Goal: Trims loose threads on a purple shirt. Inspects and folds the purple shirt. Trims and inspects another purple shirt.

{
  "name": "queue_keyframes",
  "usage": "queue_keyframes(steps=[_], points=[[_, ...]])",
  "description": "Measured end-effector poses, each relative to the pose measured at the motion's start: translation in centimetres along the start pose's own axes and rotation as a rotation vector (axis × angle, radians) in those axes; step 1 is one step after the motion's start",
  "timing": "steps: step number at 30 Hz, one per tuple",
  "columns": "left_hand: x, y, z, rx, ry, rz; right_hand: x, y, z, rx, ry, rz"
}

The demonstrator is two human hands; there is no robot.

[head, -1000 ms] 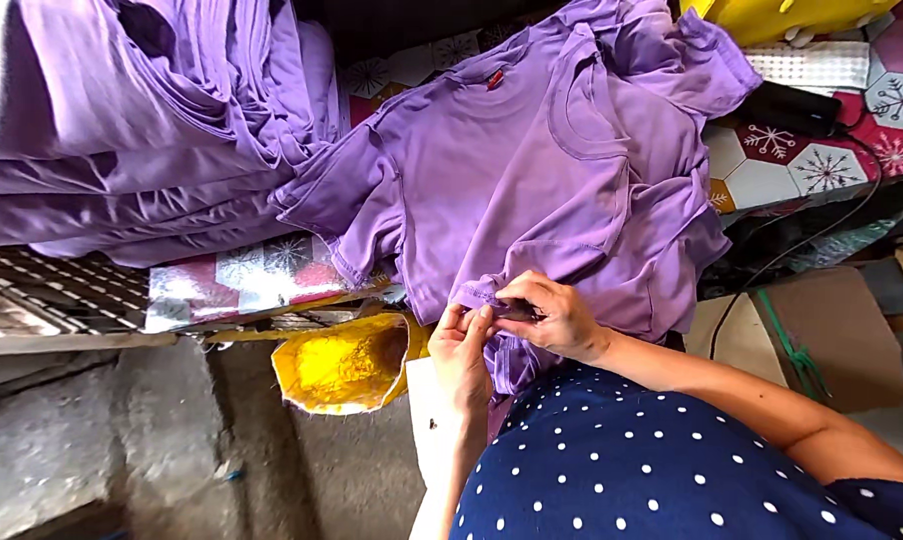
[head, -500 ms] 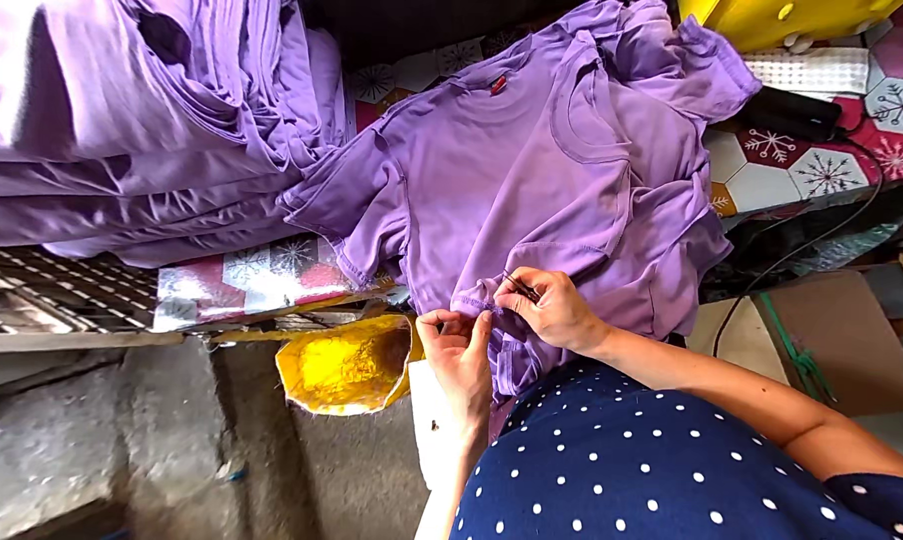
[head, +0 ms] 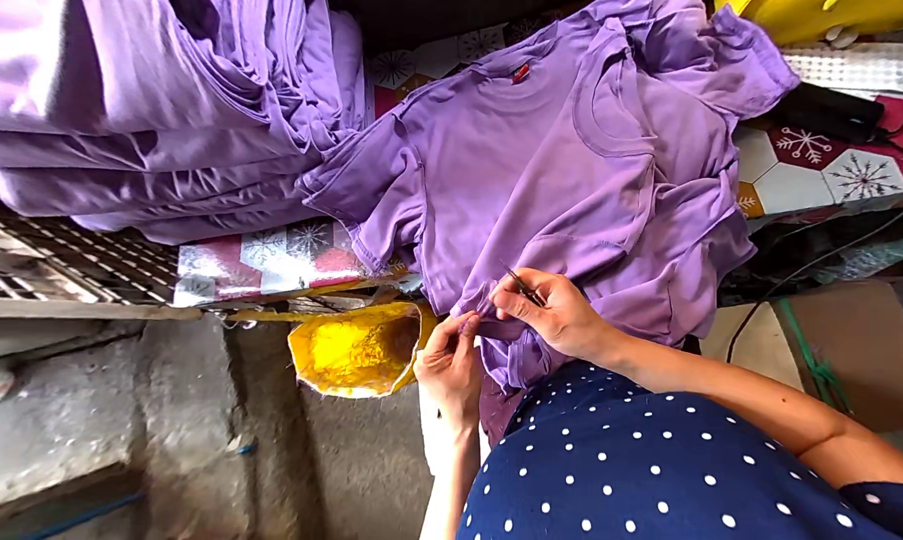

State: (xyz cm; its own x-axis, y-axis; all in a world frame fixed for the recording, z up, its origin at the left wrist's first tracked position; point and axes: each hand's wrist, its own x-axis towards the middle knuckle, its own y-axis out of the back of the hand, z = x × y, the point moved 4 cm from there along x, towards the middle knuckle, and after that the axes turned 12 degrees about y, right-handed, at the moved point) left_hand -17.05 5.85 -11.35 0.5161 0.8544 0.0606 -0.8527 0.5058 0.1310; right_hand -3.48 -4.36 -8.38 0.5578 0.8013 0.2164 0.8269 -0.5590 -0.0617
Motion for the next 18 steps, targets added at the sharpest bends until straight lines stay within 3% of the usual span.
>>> queue_keyframes(steps=[3, 7, 11, 18], points=[[-0.2, 1.0, -0.3, -0.010, 0.027, 0.034, -1.2, -1.2, 1.4, 0.224, -0.298, -0.136], [-0.4, 1.8, -0.1, -0.054, 0.067, 0.055, -2.7, -2.6, 2.0, 0.335, -0.585, -0.345], [-0.6, 1.5, 0.3, -0.129, 0.014, 0.019, -2.7, -3.1, 1.9, 0.385, -0.676, -0.359], [-0.9, 0.7, 0.3, -0.121, -0.082, -0.022, -3.0, -3.0, 2.1, 0.670, -0.769, -0.220]])
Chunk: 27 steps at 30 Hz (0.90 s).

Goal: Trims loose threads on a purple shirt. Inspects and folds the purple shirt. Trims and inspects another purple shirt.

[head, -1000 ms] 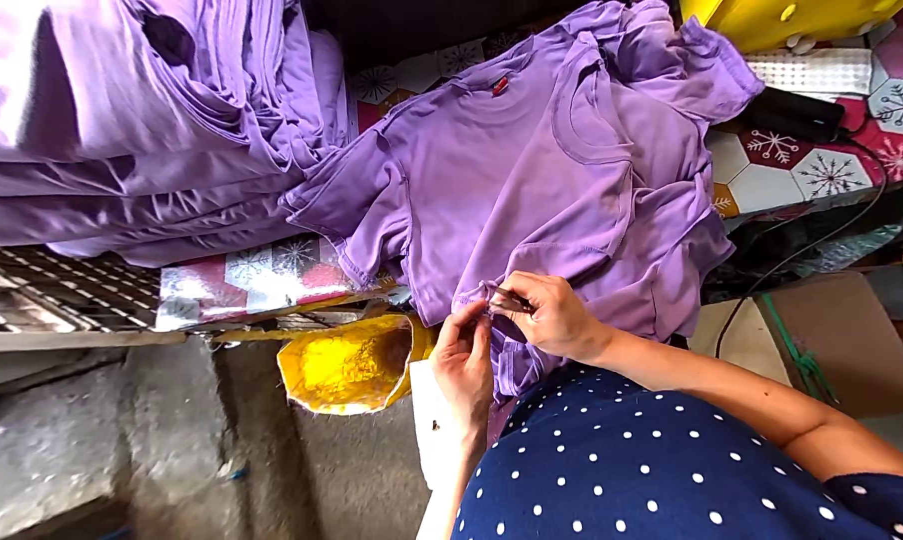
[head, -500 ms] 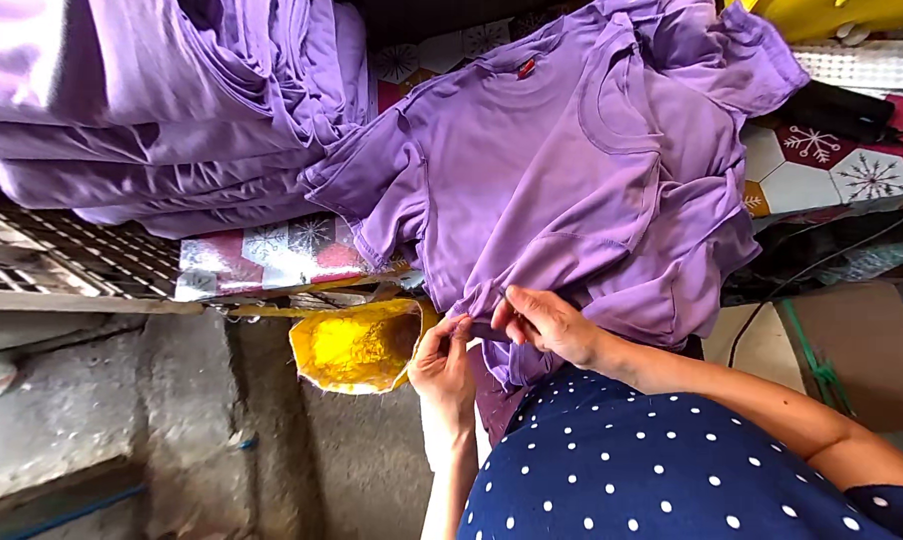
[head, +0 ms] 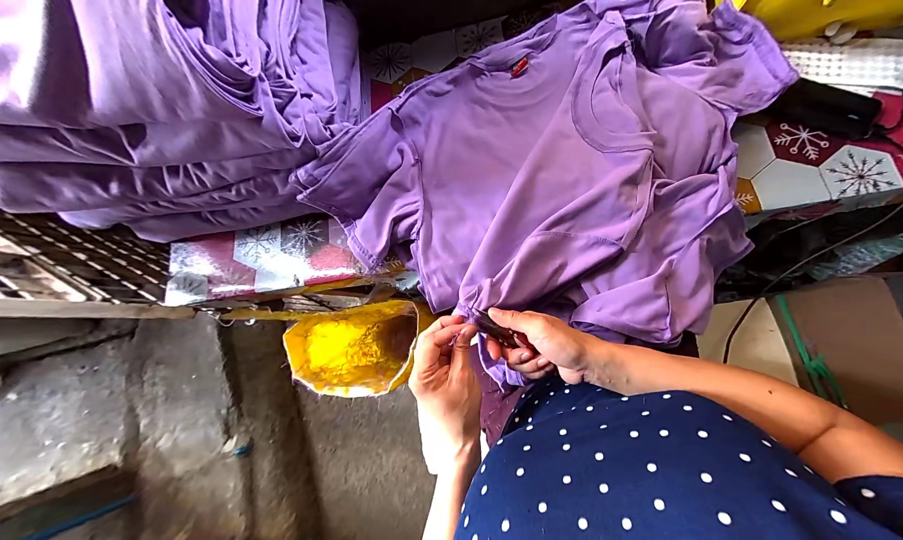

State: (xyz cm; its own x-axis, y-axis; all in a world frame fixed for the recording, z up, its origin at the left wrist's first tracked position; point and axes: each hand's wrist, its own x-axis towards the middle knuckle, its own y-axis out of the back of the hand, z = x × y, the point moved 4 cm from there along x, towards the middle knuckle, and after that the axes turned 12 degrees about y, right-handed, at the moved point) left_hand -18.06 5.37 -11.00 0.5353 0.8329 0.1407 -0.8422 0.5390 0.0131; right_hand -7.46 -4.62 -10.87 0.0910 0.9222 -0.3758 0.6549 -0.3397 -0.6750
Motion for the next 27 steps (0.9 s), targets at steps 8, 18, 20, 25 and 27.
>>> queue_keyframes(steps=[8, 18, 20, 25, 27], points=[[-0.2, -0.2, 0.0, 0.052, -0.065, -0.004, 0.1, 0.2, 0.3, 0.005, -0.007, 0.074], [-0.2, 0.2, 0.2, 0.121, -0.082, 0.100, -0.9, 0.0, 0.0, -0.059, -0.040, 0.008], [0.2, 0.9, 0.2, 0.384, -0.100, 0.118, -0.6, 0.4, 0.0, -0.061, -0.037, 0.044], [0.8, 1.8, 0.4, 0.743, 0.088, 0.128, 0.0, 0.3, 0.4, -0.111, -0.100, 0.025], [0.8, 1.6, 0.3, 0.551, 0.107, 0.069, 0.1, 0.0, 0.6, -0.137, -0.127, -0.007]])
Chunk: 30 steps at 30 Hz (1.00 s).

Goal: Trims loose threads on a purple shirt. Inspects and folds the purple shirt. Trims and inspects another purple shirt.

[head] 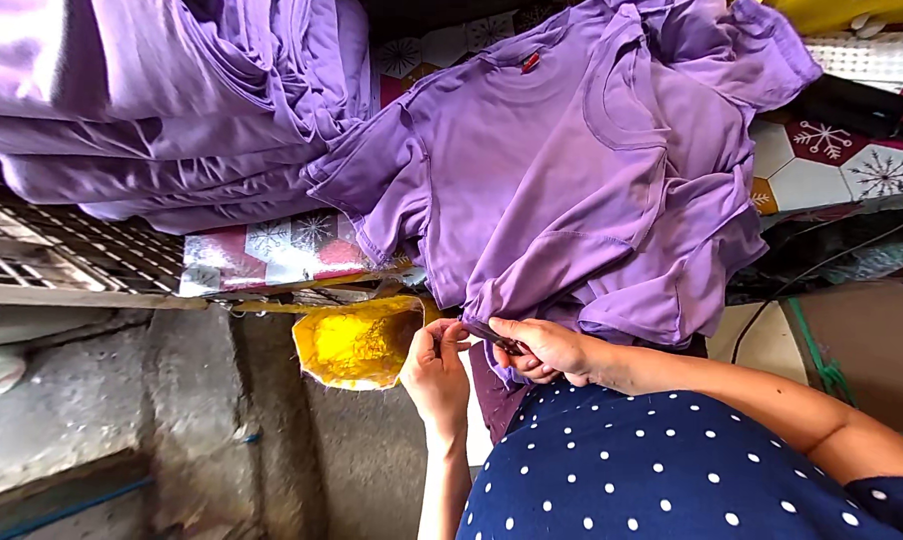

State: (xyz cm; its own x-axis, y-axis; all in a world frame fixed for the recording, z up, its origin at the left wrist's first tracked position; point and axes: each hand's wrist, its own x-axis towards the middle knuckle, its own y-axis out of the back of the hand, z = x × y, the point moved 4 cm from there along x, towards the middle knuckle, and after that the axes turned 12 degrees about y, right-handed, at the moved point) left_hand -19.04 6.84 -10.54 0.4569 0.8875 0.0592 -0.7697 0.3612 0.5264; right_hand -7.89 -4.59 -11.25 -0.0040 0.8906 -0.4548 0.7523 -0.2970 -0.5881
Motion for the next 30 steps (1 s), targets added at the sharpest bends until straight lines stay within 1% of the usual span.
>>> queue_keyframes(steps=[2, 4, 9, 12, 14, 17, 18, 20, 21, 22, 23, 24, 25, 26, 27, 28, 30], points=[[-0.2, -0.4, -0.1, -0.173, -0.079, -0.062, 0.1, -0.3, -0.1, 0.002, 0.000, -0.011], [-0.5, -0.8, -0.2, -0.243, -0.122, -0.091, 0.2, -0.3, -0.2, 0.048, 0.021, -0.014], [-1.0, -1.2, 0.0, -0.237, -0.132, -0.091, 0.2, 0.1, -0.1, 0.191, 0.050, -0.005], [-1.0, -1.2, 0.1, -0.254, -0.148, -0.098, 0.4, 0.1, -0.1, 0.155, 0.055, 0.054], [-1.0, -1.4, 0.1, -0.302, -0.132, -0.118, 0.4, 0.1, -0.3, 0.090, 0.092, 0.108], [-0.5, -0.7, 0.0, -0.389, -0.015, -0.118, 0.0, 0.5, -1.0, 0.070, 0.195, 0.168], [-0.1, 0.0, -0.3, -0.389, 0.058, -0.086, 0.0, 0.8, -1.1, 0.090, 0.213, 0.180], [1.5, 2.1, -1.9, -0.335, 0.205, 0.031, 0.0, 1.5, -1.0, 0.123, 0.229, 0.194], [2.8, 3.4, -3.3, -0.254, 0.278, 0.115, 0.0, 1.7, -1.0, 0.135, 0.228, 0.205], [4.1, 4.6, -5.2, -0.116, 0.357, 0.198, 0.0, 1.9, -0.8, 0.144, 0.223, 0.213], [5.3, 5.7, -7.5, 0.086, 0.453, 0.241, 0.1, 2.0, -0.7, 0.149, 0.216, 0.216], [6.1, 6.5, -9.5, 0.279, 0.570, 0.205, 0.1, 2.1, -0.5, 0.149, 0.210, 0.220], [6.6, 6.9, -10.7, 0.411, 0.677, 0.100, 0.2, 2.1, -0.4, 0.136, 0.212, 0.225], [6.7, 6.7, -10.9, 0.481, 0.722, 0.010, 0.2, 2.2, -0.4, 0.110, 0.223, 0.234], [6.2, 6.0, -10.0, 0.452, 0.728, -0.061, 0.2, 2.2, -0.7, 0.070, 0.244, 0.247], [5.2, 4.8, -8.1, 0.302, 0.736, -0.148, 0.1, 2.3, -0.9, 0.019, 0.272, 0.261], [2.8, 2.0, -4.4, -0.151, 0.725, -0.346, -0.1, 2.3, -1.2, -0.097, 0.339, 0.283]])
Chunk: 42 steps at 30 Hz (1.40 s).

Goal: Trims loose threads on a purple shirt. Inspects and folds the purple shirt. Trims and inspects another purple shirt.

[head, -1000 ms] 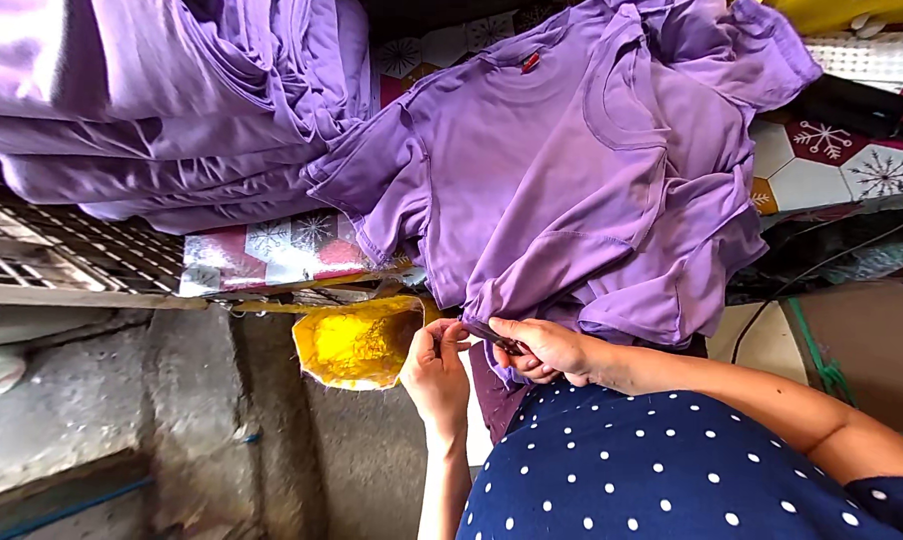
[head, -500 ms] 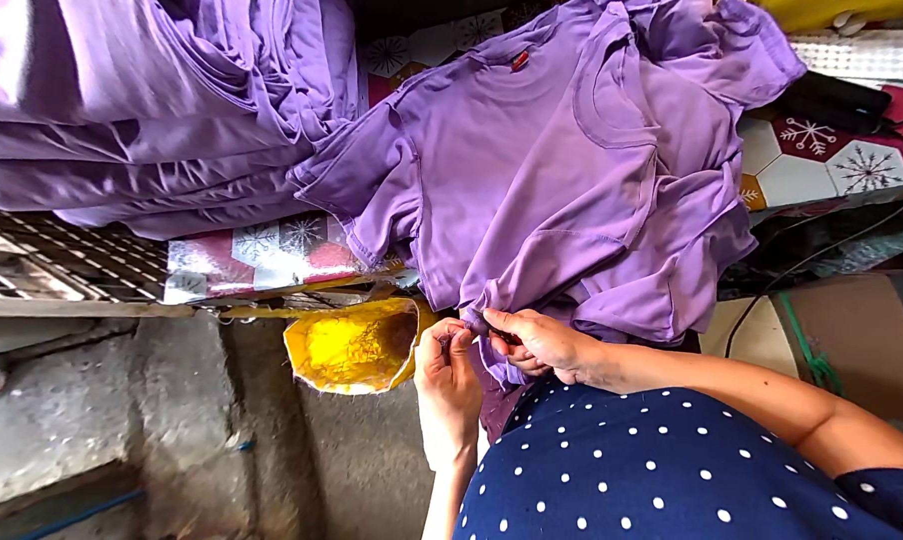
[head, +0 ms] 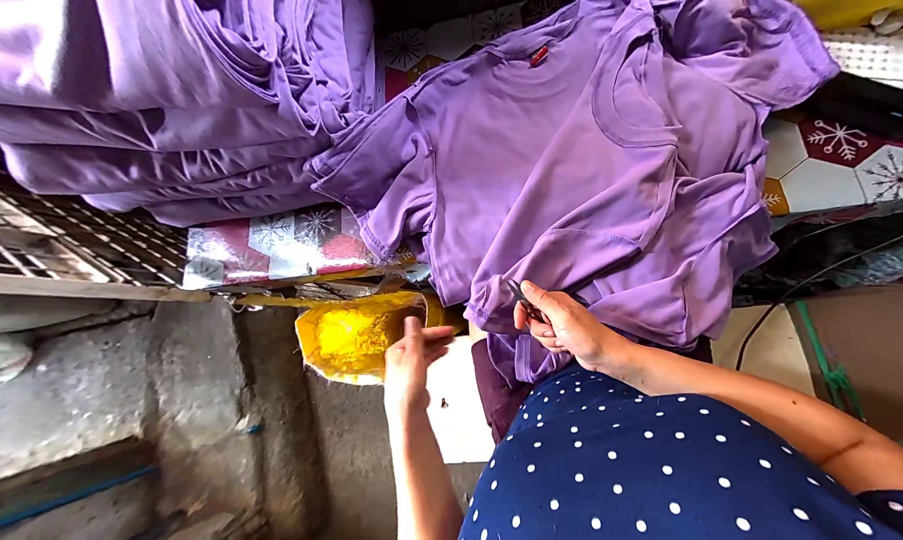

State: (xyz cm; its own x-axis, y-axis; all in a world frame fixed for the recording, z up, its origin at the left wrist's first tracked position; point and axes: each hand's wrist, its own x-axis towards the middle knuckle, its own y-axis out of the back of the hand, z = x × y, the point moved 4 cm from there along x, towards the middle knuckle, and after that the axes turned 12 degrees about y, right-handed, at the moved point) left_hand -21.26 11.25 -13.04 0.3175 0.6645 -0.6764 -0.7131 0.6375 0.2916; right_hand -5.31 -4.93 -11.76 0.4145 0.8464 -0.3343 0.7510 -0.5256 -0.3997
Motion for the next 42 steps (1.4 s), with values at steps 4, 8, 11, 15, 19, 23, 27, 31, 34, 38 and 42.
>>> queue_keyframes(steps=[4, 8, 11, 15, 19, 23, 27, 31, 34, 38, 42], points=[[-1.6, -5.7, 0.9, -0.554, 0.021, -0.311, -0.1, 0.2, -0.2, -0.347, 0.242, -0.062], [-2.8, -7.9, 2.0, -0.801, 0.040, -0.331, -1.0, 0.9, -1.3, -0.859, 0.565, 0.008], [-4.5, -9.1, 2.8, -0.799, -0.028, -0.351, -1.6, 1.3, -2.1, -1.023, 0.708, 0.104], [-5.4, -10.0, 3.3, -0.772, -0.118, -0.390, -2.1, 2.0, -2.8, -1.090, 0.788, 0.164], [-5.6, -10.6, 3.2, -0.732, -0.181, -0.403, -2.5, 2.4, -3.3, -1.075, 0.786, 0.167], [-5.7, -10.8, 3.3, -0.723, -0.199, -0.393, -2.6, 2.7, -3.2, -1.067, 0.802, 0.180], [-5.9, -10.9, 3.3, -0.735, -0.182, -0.373, -2.8, 2.6, -3.1, -1.087, 0.837, 0.209], [-6.0, -11.0, 3.4, -0.727, -0.176, -0.365, -2.8, 2.8, -3.3, -1.108, 0.847, 0.241], [-6.0, -11.1, 3.4, -0.738, -0.166, -0.356, -2.9, 3.2, -3.7, -1.105, 0.850, 0.287], [-6.3, -11.2, 3.8, -0.771, -0.140, -0.355, -3.3, 4.0, -3.7, -1.044, 0.807, 0.292], [-6.3, -11.4, 4.1, -0.810, -0.093, -0.347, -4.2, 3.9, -2.9, -1.098, 0.855, 0.266]])
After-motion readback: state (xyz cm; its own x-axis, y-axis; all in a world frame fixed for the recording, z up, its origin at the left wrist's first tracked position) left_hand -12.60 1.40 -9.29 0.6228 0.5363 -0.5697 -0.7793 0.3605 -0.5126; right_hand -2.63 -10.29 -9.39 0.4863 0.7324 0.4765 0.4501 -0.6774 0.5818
